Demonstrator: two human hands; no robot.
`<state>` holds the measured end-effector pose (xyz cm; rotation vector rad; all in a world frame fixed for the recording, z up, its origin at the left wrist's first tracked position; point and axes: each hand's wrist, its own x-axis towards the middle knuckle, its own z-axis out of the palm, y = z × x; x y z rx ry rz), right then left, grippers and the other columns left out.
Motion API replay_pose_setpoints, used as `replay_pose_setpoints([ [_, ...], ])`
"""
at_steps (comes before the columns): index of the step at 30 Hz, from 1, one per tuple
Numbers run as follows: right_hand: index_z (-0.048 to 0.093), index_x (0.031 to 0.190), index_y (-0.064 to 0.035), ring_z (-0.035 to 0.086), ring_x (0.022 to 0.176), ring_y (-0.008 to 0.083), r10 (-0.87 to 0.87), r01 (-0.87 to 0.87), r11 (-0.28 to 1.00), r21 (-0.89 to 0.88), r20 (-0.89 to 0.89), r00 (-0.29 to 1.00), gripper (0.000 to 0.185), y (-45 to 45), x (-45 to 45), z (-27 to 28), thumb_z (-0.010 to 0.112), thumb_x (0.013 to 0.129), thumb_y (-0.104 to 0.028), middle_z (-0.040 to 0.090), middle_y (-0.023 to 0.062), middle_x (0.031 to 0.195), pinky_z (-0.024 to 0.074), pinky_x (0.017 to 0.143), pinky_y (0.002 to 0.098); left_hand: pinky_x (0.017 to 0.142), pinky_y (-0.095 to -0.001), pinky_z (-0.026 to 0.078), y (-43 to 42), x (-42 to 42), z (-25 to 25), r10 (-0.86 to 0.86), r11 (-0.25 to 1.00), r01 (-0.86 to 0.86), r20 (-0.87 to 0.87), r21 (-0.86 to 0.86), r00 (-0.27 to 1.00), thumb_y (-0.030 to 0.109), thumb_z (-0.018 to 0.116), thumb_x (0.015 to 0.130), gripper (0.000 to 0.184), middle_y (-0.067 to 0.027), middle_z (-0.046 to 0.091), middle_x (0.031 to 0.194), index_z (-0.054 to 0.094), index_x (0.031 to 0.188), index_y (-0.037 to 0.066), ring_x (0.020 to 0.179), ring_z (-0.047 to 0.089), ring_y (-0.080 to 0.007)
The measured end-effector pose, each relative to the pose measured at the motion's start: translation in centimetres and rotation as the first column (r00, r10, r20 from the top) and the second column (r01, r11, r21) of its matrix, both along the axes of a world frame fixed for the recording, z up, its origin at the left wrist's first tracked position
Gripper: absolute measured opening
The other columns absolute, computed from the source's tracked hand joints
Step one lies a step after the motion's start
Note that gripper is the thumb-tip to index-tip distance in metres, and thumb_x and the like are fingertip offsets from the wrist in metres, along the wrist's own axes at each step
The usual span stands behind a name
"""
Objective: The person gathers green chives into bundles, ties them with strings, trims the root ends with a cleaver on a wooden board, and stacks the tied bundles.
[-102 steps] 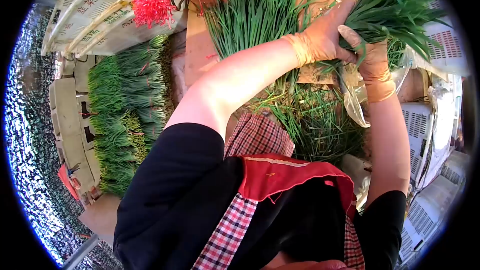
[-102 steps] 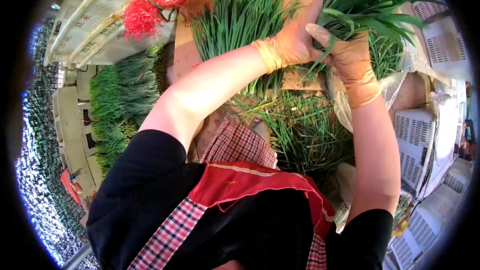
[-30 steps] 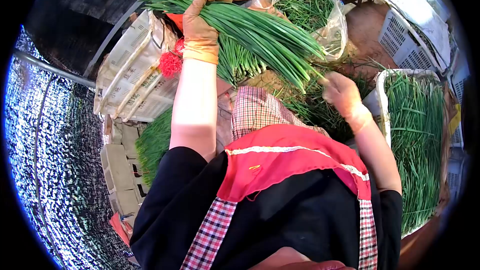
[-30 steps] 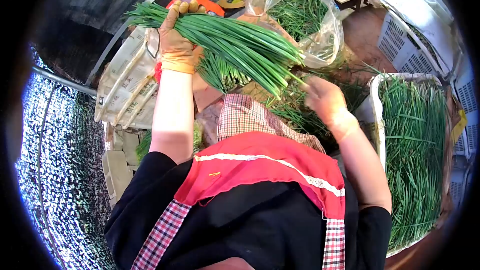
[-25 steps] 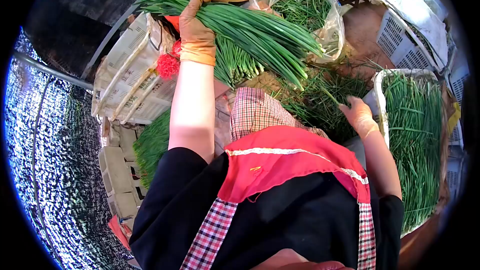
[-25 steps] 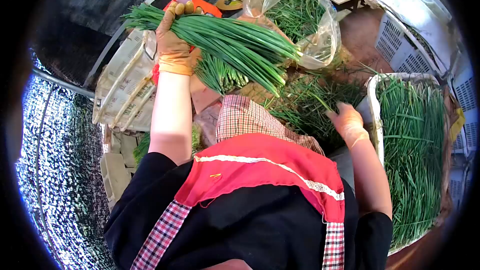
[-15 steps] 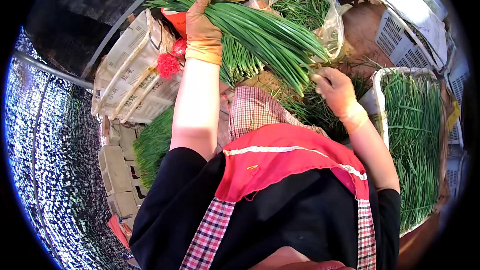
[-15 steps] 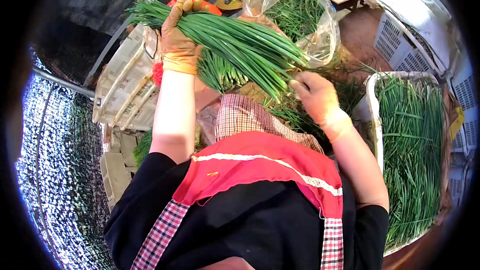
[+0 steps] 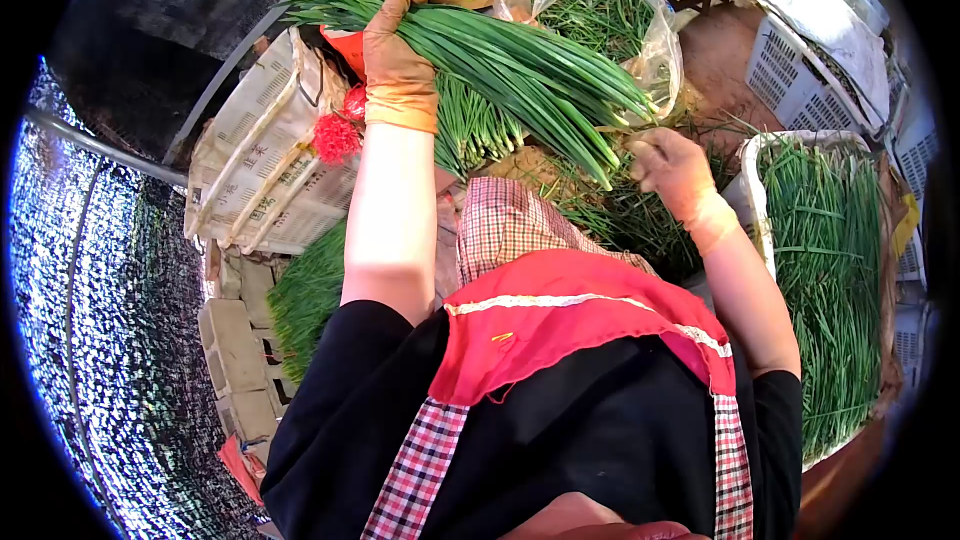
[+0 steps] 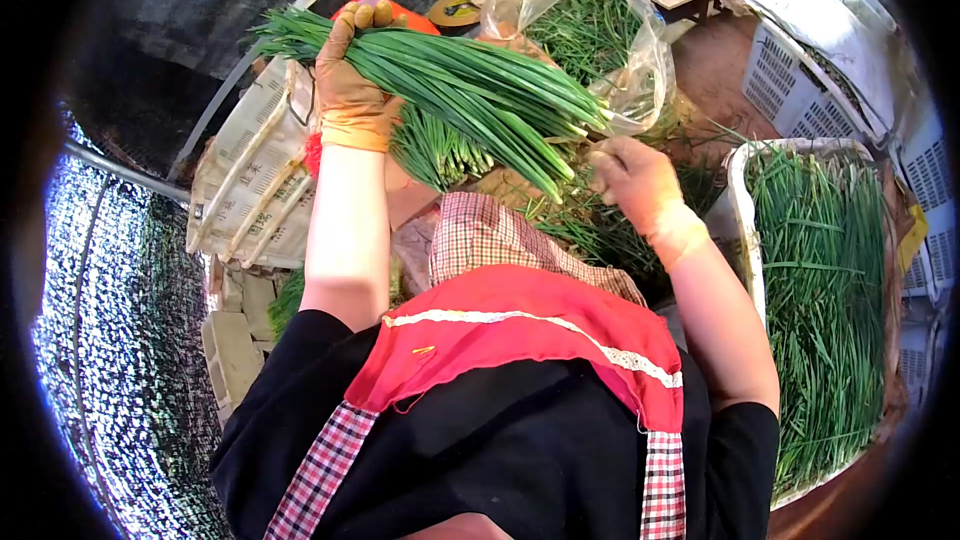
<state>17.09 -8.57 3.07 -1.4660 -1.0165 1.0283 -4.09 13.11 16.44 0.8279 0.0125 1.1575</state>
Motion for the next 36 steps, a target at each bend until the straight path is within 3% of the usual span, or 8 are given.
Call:
replay_pose_setpoints([
  [7, 0.063, 0.096, -0.0040, 0.057, 0.059, 0.0141, -0.167, 0.201, 0.960, -0.193, 0.177, 0.970, 0.017, -5.7, 8.3, -7.9, 0.062, 0.084, -0.015, 0.061, 0.0038, 0.066, 0.0472, 0.056, 0.0265, 0.090, -0.0462, 0.047, 1.8, -1.0, -0.3, 0.071, 0.997, -0.070, -0.009, 0.035, 0.997, 0.012, 0.060, 0.085, 0.017, -0.0135, 0.064, 0.090, 0.058, 0.096, 0.000, 0.094, 0.061, -0.0304],
  [9, 0.062, 0.105, -0.0042, 0.064, 0.073, 0.0276, 0.154, 0.226, 0.913, -0.338, 0.802, 0.577, 0.029, -5.4, 10.4, -11.4, 0.066, 0.080, -0.018, 0.066, 0.0127, 0.091, 0.0507, 0.069, 0.0348, 0.090, -0.0462, 0.047, 1.5, -0.8, -0.3, 0.031, 0.999, -0.031, 0.005, 0.037, 1.000, 0.012, 0.060, 0.085, 0.017, -0.0133, 0.065, 0.090, 0.059, 0.096, 0.000, 0.093, 0.061, -0.0305],
  [10, 0.058, 0.115, -0.0045, 0.061, 0.093, 0.0356, -0.211, 0.216, 0.968, 0.130, 0.887, 0.411, 0.042, -5.3, 7.4, -9.1, 0.068, 0.078, -0.019, 0.056, 0.0178, 0.120, 0.0481, 0.083, 0.0381, 0.090, -0.0462, 0.048, 1.3, -0.7, -0.4, -0.006, 0.999, 0.006, 0.015, 0.037, 1.000, 0.012, 0.060, 0.085, 0.017, -0.0130, 0.065, 0.090, 0.059, 0.096, 0.000, 0.093, 0.061, -0.0307],
  [12, 0.056, 0.119, -0.0030, 0.059, 0.092, 0.0179, -0.171, 0.132, 0.980, 0.151, 0.281, 0.944, 0.041, -2.3, 2.8, -2.5, 0.066, 0.081, -0.014, 0.056, 0.0123, 0.115, 0.0461, 0.085, 0.0279, 0.090, -0.0455, 0.048, 0.9, -0.3, -0.5, 0.048, 0.997, -0.047, -0.002, 0.059, 0.999, 0.012, 0.060, 0.085, 0.017, -0.0134, 0.065, 0.091, 0.059, 0.096, 0.000, 0.091, 0.062, -0.0307],
  [19, 0.065, 0.097, -0.0024, 0.055, 0.068, 0.0106, -0.265, 0.263, 0.913, 0.310, -0.037, 0.964, 0.025, 3.0, -0.8, -2.3, 0.070, 0.078, -0.018, 0.060, 0.0039, 0.073, 0.0446, 0.065, 0.0256, 0.089, -0.0427, 0.049, 0.0, 0.3, -0.3, 0.091, 0.996, -0.091, 0.008, 0.005, 0.996, 0.011, 0.061, 0.085, 0.016, -0.0133, 0.064, 0.090, 0.058, 0.095, -0.001, 0.090, 0.062, -0.0287],
  [23, 0.062, 0.084, -0.0044, 0.053, 0.062, 0.0177, -0.307, 0.179, 0.931, 0.317, 0.417, 0.856, 0.014, 1.6, -0.1, -0.9, 0.068, 0.077, -0.016, 0.057, 0.0109, 0.072, 0.0441, 0.060, 0.0277, 0.090, -0.0432, 0.049, 0.0, 0.3, -0.4, 0.071, 0.997, -0.071, 0.003, -0.003, 0.997, 0.012, 0.061, 0.085, 0.017, -0.0131, 0.064, 0.090, 0.058, 0.095, -0.001, 0.091, 0.062, -0.0290],
  [34, 0.064, 0.091, -0.0014, 0.052, 0.075, 0.0065, -0.209, 0.262, 0.905, 0.336, -0.186, 0.960, 0.018, 2.1, -1.5, -0.7, 0.073, 0.076, -0.008, 0.059, -0.0033, 0.082, 0.0427, 0.065, 0.0224, 0.087, -0.0431, 0.049, 0.1, 1.0, -0.6, 0.100, 0.995, -0.101, -0.054, -0.012, 0.994, 0.017, 0.055, 0.087, 0.015, -0.0084, 0.065, 0.088, 0.061, 0.088, 0.003, 0.091, 0.063, -0.0224],
  [36, 0.064, 0.089, -0.0033, 0.055, 0.074, 0.0126, -0.280, 0.247, 0.900, 0.358, 0.044, 0.959, 0.016, 2.2, -0.9, -1.0, 0.071, 0.077, -0.010, 0.060, 0.0007, 0.080, 0.0443, 0.065, 0.0258, 0.087, -0.0426, 0.049, -0.1, 1.1, -0.4, 0.082, 0.996, -0.083, -0.049, -0.027, 0.995, 0.017, 0.055, 0.087, 0.015, -0.0086, 0.065, 0.088, 0.062, 0.086, 0.004, 0.091, 0.063, -0.0220],
])
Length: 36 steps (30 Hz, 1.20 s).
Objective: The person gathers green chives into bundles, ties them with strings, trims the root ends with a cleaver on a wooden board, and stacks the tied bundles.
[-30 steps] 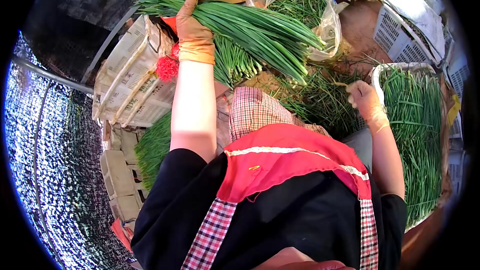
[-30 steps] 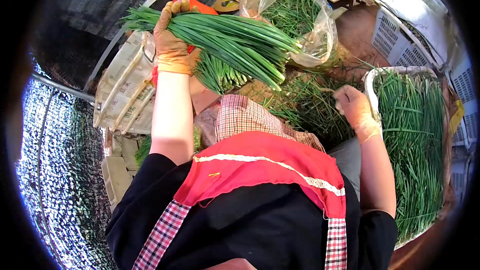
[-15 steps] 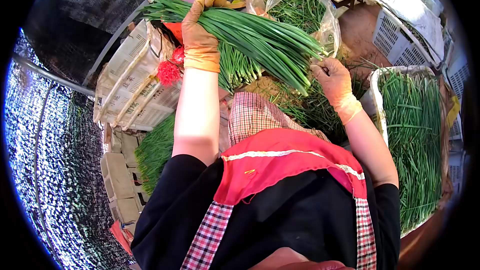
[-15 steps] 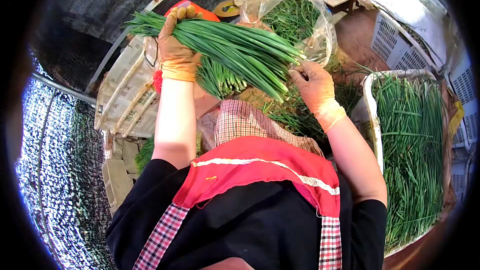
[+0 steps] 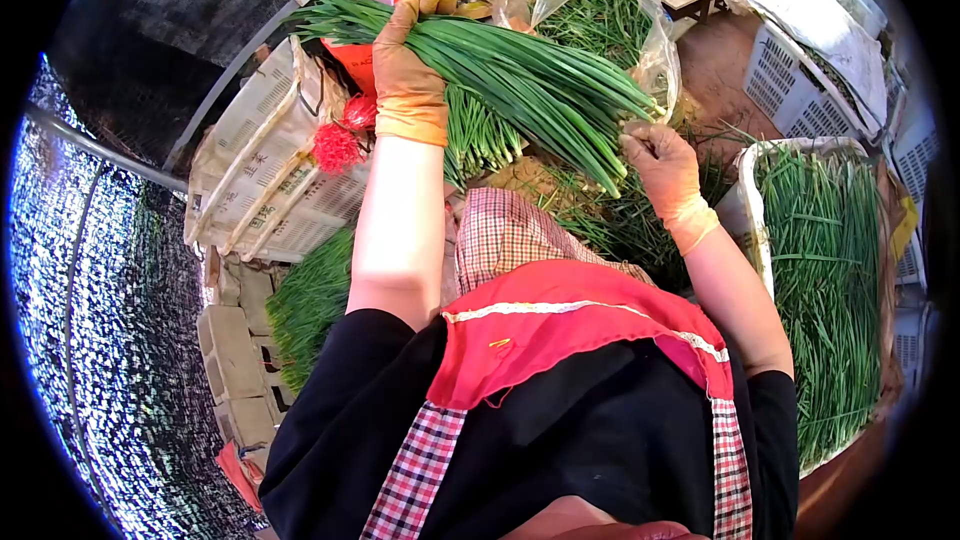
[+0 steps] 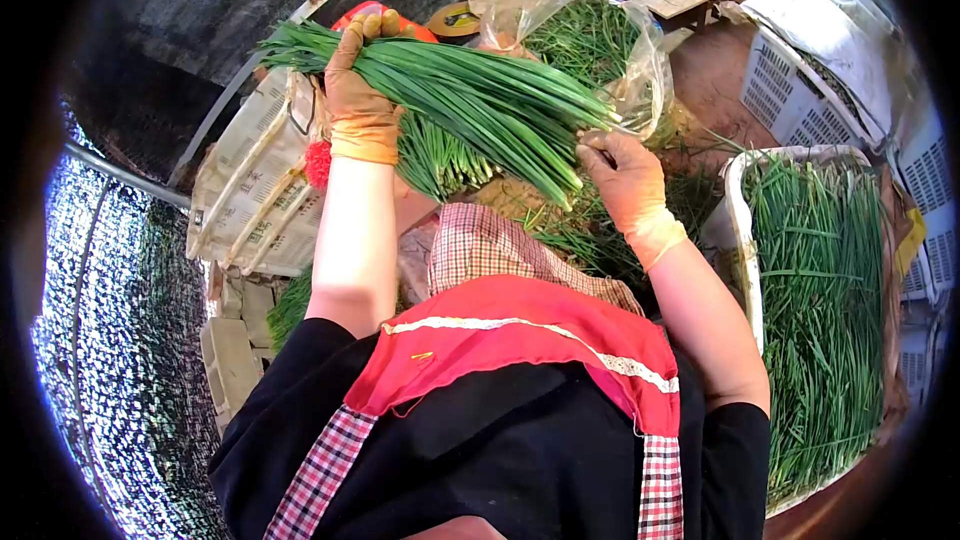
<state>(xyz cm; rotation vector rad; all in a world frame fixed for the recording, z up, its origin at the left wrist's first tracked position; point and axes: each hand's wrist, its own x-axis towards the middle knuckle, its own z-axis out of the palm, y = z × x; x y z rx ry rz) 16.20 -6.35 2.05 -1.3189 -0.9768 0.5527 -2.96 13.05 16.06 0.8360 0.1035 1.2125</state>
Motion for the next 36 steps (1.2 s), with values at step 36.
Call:
replay_pose_setpoints([
  [36, 0.053, 0.116, 0.0053, 0.056, 0.092, 0.0186, 0.014, -0.035, 0.999, -0.015, -0.714, 0.700, 0.044, -4.0, 1.8, -1.3, 0.045, 0.074, -0.004, 0.059, 0.0107, 0.112, 0.0417, 0.089, 0.0309, 0.091, -0.0512, 0.044, -0.8, 2.5, -3.3, -0.063, 0.997, 0.061, 0.038, 0.046, 0.997, 0.016, 0.055, 0.087, 0.015, -0.0078, 0.065, 0.089, 0.059, 0.094, 0.003, 0.092, 0.062, -0.0263],
])
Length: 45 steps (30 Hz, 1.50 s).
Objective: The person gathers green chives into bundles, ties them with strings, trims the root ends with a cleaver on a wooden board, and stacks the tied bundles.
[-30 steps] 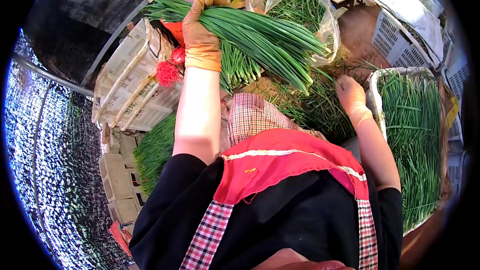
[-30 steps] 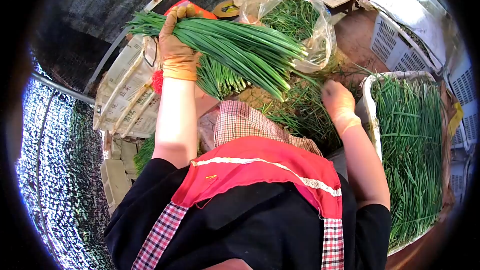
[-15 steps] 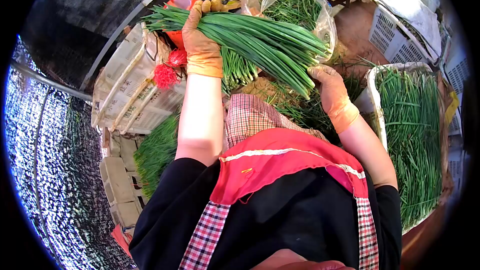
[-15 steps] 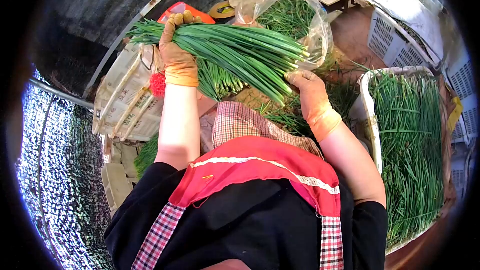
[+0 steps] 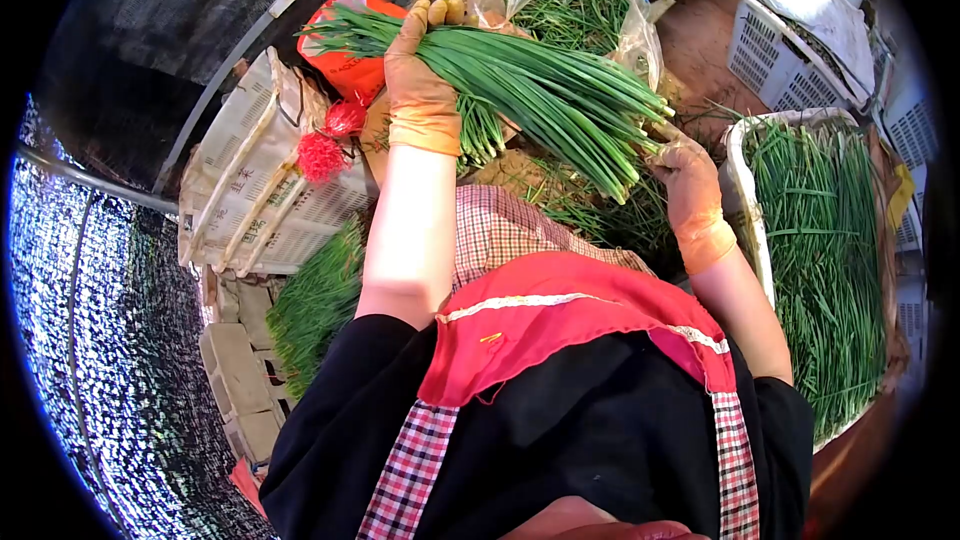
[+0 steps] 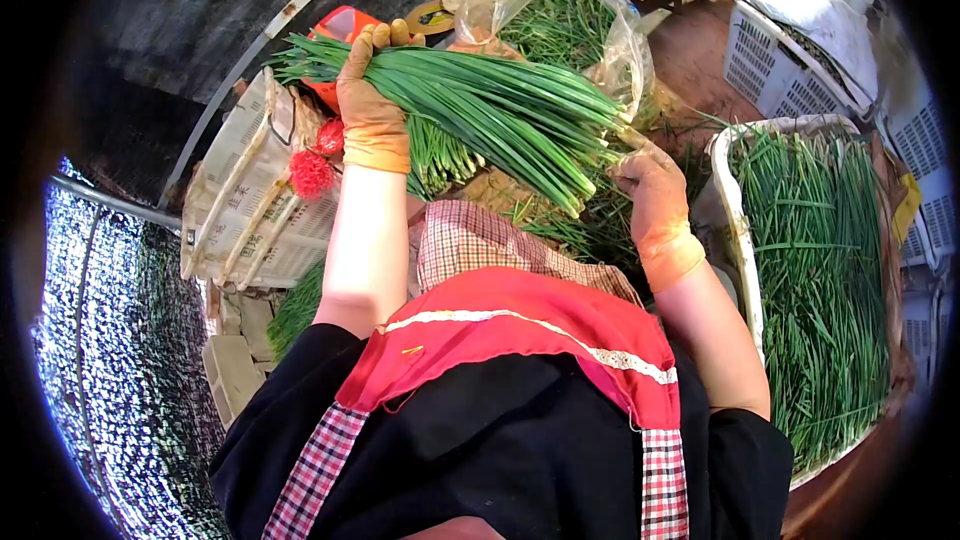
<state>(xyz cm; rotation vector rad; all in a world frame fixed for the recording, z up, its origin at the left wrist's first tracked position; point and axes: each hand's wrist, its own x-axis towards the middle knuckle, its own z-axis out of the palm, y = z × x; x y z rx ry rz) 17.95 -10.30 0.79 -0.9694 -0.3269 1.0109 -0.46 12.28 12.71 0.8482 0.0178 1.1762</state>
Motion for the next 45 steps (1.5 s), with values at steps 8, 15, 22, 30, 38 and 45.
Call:
replay_pose_setpoints([
  [8, 0.061, 0.096, 0.0072, 0.061, 0.081, 0.0235, -0.140, 0.347, 0.827, -0.442, 0.436, 0.889, 0.028, -3.4, 9.5, -14.0, 0.057, 0.074, -0.010, 0.065, 0.0134, 0.094, 0.0489, 0.077, 0.0299, 0.087, -0.0491, 0.047, 0.9, -1.9, 1.0, 0.059, 0.993, -0.050, 0.086, -0.110, 0.995, 0.015, 0.054, 0.087, 0.014, -0.0070, 0.062, 0.086, 0.056, 0.092, 0.003, 0.088, 0.061, -0.0255],
  [15, 0.052, 0.121, 0.0035, 0.058, 0.094, 0.0167, 0.083, -0.066, 0.996, -0.059, 0.369, 0.926, 0.044, 0.7, 1.8, 0.9, 0.058, 0.087, -0.023, 0.061, 0.0114, 0.108, 0.0447, 0.083, 0.0278, 0.085, -0.0486, 0.048, 1.6, -2.9, 1.3, 0.181, 0.981, -0.180, -0.001, -0.076, 0.983, 0.017, 0.055, 0.088, 0.013, -0.0054, 0.063, 0.085, 0.058, 0.090, 0.004, 0.088, 0.062, -0.0244],
  [22, 0.057, 0.105, 0.0041, 0.058, 0.070, 0.0109, 0.070, -0.098, 0.993, 0.061, 0.355, 0.932, 0.028, 3.1, 0.5, 3.8, 0.059, 0.086, -0.016, 0.063, 0.0046, 0.088, 0.0459, 0.064, 0.0233, 0.085, -0.0503, 0.048, 0.9, -3.2, 1.3, 0.185, 0.970, -0.187, -0.028, -0.157, 0.982, 0.016, 0.054, 0.088, 0.014, -0.0055, 0.063, 0.088, 0.058, 0.094, 0.005, 0.089, 0.062, -0.0252],
  [30, 0.056, 0.113, 0.0001, 0.046, 0.056, 0.0045, 0.313, -0.334, 0.941, -0.051, 0.506, 0.804, 0.032, 3.9, 2.3, 4.1, 0.063, 0.083, -0.011, 0.063, 0.0018, 0.093, 0.0382, 0.051, 0.0181, 0.085, -0.0479, 0.047, 0.6, -1.1, 2.4, 0.157, 0.987, -0.154, -0.075, 0.042, 0.985, 0.027, 0.049, 0.090, 0.022, -0.0083, 0.065, 0.096, 0.059, 0.087, 0.008, 0.091, 0.059, -0.0278],
  [38, 0.058, 0.106, -0.0021, 0.057, 0.059, 0.0059, 0.261, -0.304, 0.953, 0.009, 0.484, 0.835, 0.022, 3.5, 6.4, 2.7, 0.051, 0.091, -0.016, 0.067, 0.0058, 0.085, 0.0453, 0.050, 0.0180, 0.080, -0.0290, 0.049, -4.9, 2.0, 4.7, 0.159, 0.985, -0.147, -0.146, 0.091, 0.976, 0.027, 0.058, 0.088, 0.015, -0.0001, 0.064, 0.092, 0.062, 0.092, 0.013, 0.087, 0.059, -0.0148],
  [45, 0.060, 0.103, -0.0016, 0.054, 0.059, 0.0047, 0.323, -0.338, 0.941, 0.014, 0.257, 0.911, 0.021, 1.2, 3.9, 3.1, 0.047, 0.091, -0.012, 0.062, -0.0006, 0.078, 0.0405, 0.047, 0.0170, 0.080, -0.0340, 0.044, 3.1, 2.0, 3.4, -0.458, 0.817, 0.452, -0.074, 0.358, 0.886, 0.020, 0.053, 0.088, 0.009, 0.0001, 0.060, 0.081, 0.056, 0.085, 0.012, 0.080, 0.056, -0.0159],
])
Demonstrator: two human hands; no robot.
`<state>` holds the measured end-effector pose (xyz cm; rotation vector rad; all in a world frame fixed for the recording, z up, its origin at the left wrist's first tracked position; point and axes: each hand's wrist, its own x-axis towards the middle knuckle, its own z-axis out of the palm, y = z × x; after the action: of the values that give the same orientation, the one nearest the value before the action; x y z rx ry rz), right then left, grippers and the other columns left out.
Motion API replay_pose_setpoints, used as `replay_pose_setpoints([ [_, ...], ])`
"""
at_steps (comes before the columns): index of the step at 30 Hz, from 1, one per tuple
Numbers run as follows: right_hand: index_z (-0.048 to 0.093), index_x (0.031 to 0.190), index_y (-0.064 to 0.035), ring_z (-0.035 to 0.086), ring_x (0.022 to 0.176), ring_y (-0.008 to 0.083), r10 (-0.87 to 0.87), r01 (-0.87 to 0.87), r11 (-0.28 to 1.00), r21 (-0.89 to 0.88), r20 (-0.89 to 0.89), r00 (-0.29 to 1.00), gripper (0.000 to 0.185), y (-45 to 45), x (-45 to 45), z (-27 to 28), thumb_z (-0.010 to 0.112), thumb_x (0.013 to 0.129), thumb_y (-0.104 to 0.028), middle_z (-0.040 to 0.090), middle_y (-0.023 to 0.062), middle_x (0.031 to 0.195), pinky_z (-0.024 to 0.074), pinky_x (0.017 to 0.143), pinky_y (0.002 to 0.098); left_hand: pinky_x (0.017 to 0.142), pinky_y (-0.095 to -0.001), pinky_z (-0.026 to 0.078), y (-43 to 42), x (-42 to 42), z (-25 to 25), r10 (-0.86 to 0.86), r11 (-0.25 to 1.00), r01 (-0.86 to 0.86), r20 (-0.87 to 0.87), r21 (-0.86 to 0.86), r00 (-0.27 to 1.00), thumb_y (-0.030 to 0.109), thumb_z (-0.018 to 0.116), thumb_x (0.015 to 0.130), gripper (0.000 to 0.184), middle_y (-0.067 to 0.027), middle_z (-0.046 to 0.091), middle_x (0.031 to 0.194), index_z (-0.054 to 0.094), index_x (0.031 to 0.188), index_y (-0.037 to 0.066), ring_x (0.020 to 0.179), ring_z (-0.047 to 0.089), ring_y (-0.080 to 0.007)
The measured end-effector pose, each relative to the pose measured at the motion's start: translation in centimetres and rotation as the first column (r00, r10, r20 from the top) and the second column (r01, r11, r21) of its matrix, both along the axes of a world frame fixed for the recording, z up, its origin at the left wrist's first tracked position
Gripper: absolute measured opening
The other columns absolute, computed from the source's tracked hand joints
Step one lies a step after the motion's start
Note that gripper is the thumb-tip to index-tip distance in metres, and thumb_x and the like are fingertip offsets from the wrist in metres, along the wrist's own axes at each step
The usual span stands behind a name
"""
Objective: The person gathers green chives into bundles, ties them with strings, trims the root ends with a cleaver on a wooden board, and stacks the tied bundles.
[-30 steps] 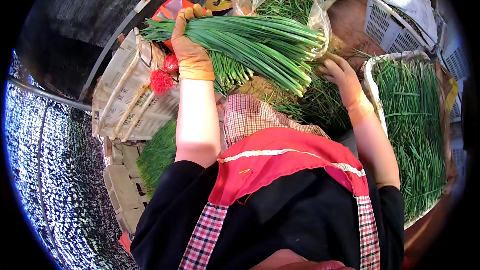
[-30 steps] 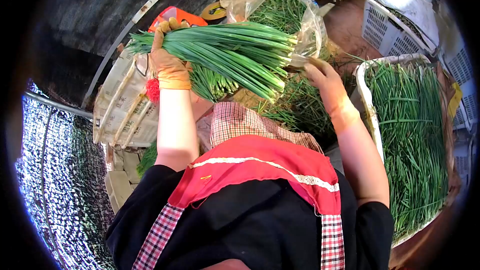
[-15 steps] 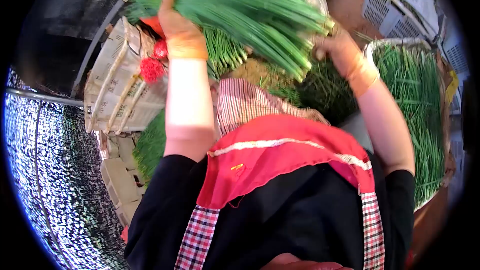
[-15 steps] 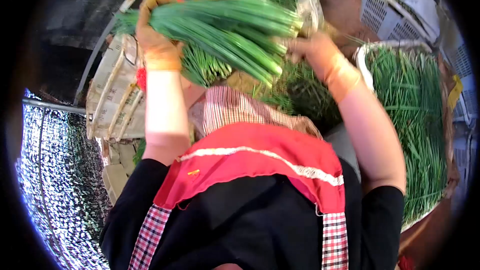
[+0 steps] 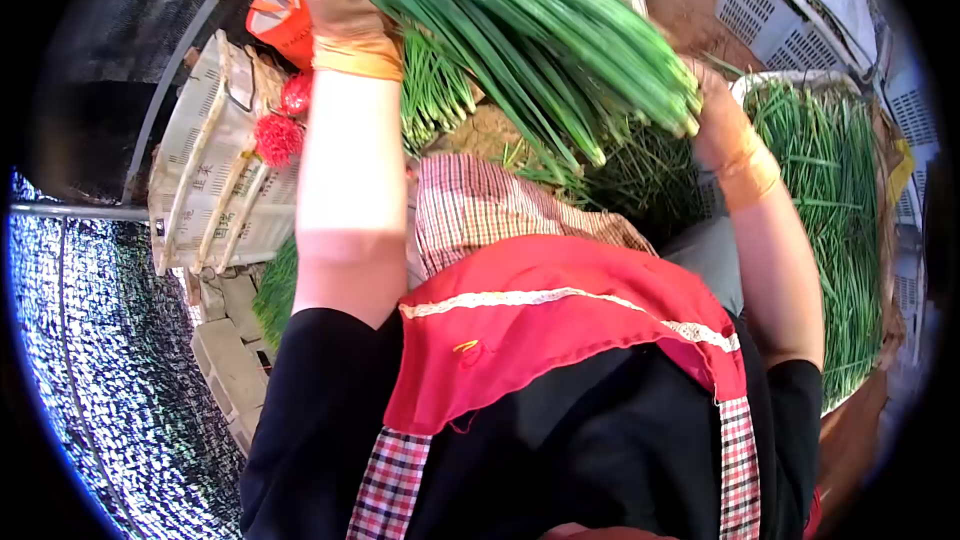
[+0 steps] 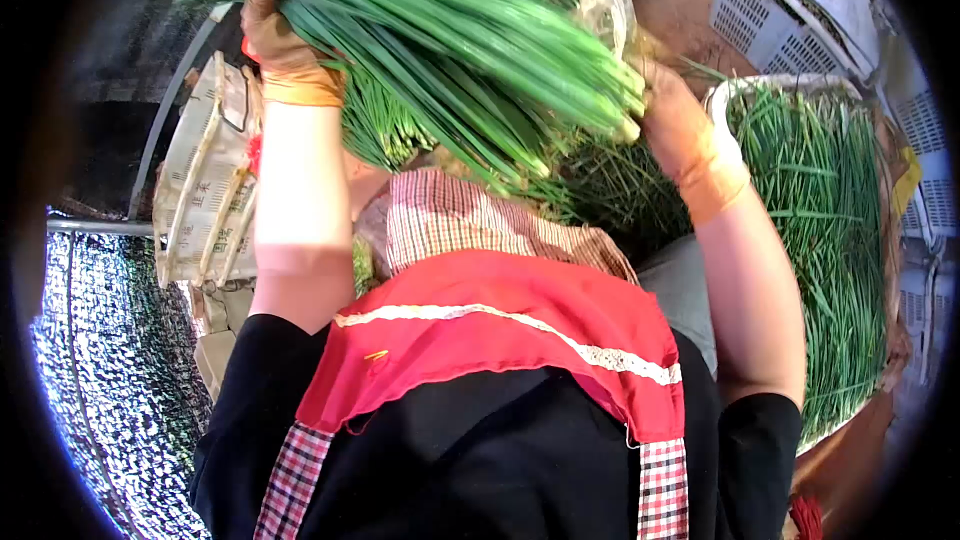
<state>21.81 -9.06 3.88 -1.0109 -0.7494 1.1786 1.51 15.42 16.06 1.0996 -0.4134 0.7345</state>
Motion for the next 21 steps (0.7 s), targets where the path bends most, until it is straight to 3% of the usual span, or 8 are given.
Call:
replay_pose_setpoints([
  [3, 0.061, 0.094, -0.0035, 0.051, 0.055, 0.0067, 0.239, -0.234, 0.971, 0.058, -0.117, 0.964, 0.014, -1.4, 0.9, -2.2, 0.052, 0.088, -0.013, 0.058, 0.0002, 0.070, 0.0403, 0.052, 0.0178, 0.085, -0.0330, 0.037, 0.9, -0.2, -0.2, -0.369, 0.920, 0.365, 0.003, -0.145, 0.930, 0.016, 0.057, 0.084, 0.009, 0.0117, 0.051, 0.070, 0.049, 0.080, 0.019, 0.081, 0.051, -0.0086],
  [5, 0.062, 0.088, -0.0040, 0.047, 0.052, 0.0065, 0.018, 0.036, 0.983, -0.179, 0.295, 0.955, 0.014, -2.3, 1.5, -1.2, 0.056, 0.086, -0.017, 0.057, 0.0002, 0.067, 0.0361, 0.050, 0.0183, 0.082, -0.0323, 0.038, 0.7, 0.0, 0.5, -0.474, 0.879, 0.474, 0.020, -0.049, 0.880, 0.015, 0.056, 0.084, 0.010, 0.0133, 0.051, 0.065, 0.049, 0.078, 0.020, 0.074, 0.051, -0.0079],
  [12, 0.058, 0.081, -0.0064, 0.045, 0.045, 0.0094, -0.279, 0.396, 0.707, -0.586, 0.283, 0.918, 0.008, -7.5, 8.5, -15.4, 0.061, 0.083, -0.013, 0.054, 0.0008, 0.062, 0.0357, 0.041, 0.0244, 0.081, -0.0334, 0.040, 2.6, -2.7, 2.9, -0.414, 0.890, 0.433, -0.146, 0.141, 0.899, 0.016, 0.058, 0.086, 0.013, 0.0143, 0.053, 0.060, 0.050, 0.076, 0.019, 0.070, 0.054, -0.0076],
  [13, 0.057, 0.092, -0.0050, 0.052, 0.048, 0.0154, 0.013, 0.538, 0.586, -0.606, 0.671, 0.742, 0.014, -7.4, 7.0, -13.3, 0.060, 0.082, -0.015, 0.059, 0.0064, 0.068, 0.0425, 0.045, 0.0301, 0.080, -0.0332, 0.040, 1.6, -2.7, 2.9, -0.417, 0.895, 0.430, -0.122, 0.116, 0.901, 0.016, 0.058, 0.086, 0.013, 0.0144, 0.053, 0.059, 0.050, 0.076, 0.019, 0.069, 0.054, -0.0075],
  [15, 0.054, 0.109, -0.0035, 0.059, 0.055, 0.0212, 0.431, 0.536, 0.540, -0.649, 0.760, 0.486, 0.033, -6.2, 5.3, -11.2, 0.062, 0.081, -0.018, 0.063, 0.0122, 0.076, 0.0471, 0.052, 0.0357, 0.077, -0.0314, 0.039, 0.0, -2.8, 2.7, -0.393, 0.914, 0.398, -0.062, 0.080, 0.917, 0.016, 0.058, 0.085, 0.014, 0.0149, 0.053, 0.059, 0.050, 0.074, 0.020, 0.068, 0.053, -0.0064],
  [17, 0.040, 0.134, -0.0087, 0.063, 0.088, 0.0295, 0.307, 0.546, 0.680, -0.490, 0.866, 0.394, 0.059, -4.6, 2.3, -8.2, 0.063, 0.081, -0.020, 0.064, 0.0177, 0.097, 0.0481, 0.080, 0.0340, 0.071, -0.0283, 0.037, -0.7, -2.5, 2.8, -0.343, 0.938, 0.342, 0.008, 0.062, 0.939, 0.015, 0.057, 0.084, 0.017, 0.0155, 0.053, 0.058, 0.048, 0.071, 0.022, 0.066, 0.052, -0.0042],
  [18, 0.040, 0.134, -0.0055, 0.049, 0.118, 0.0334, 0.108, 0.369, 0.857, -0.361, 0.824, 0.556, 0.061, -4.0, 0.6, -5.1, 0.062, 0.081, -0.025, 0.051, 0.0220, 0.126, 0.0382, 0.098, 0.0363, 0.068, -0.0261, 0.035, -1.1, -2.4, 3.2, -0.356, 0.929, 0.353, 0.003, 0.110, 0.935, 0.014, 0.056, 0.085, 0.019, 0.0159, 0.051, 0.054, 0.048, 0.069, 0.022, 0.060, 0.049, -0.0022],
  [21, 0.045, 0.130, -0.0022, 0.053, 0.111, 0.0217, -0.094, 0.106, 0.994, 0.024, 0.670, 0.737, 0.049, -0.4, -1.4, -1.6, 0.057, 0.085, -0.016, 0.057, 0.0144, 0.120, 0.0401, 0.095, 0.0315, 0.066, -0.0234, 0.035, -2.7, -1.7, 3.8, -0.406, 0.891, 0.392, 0.014, 0.228, 0.914, 0.012, 0.054, 0.087, 0.024, 0.0155, 0.051, 0.050, 0.047, 0.066, 0.023, 0.053, 0.049, -0.0004],
])
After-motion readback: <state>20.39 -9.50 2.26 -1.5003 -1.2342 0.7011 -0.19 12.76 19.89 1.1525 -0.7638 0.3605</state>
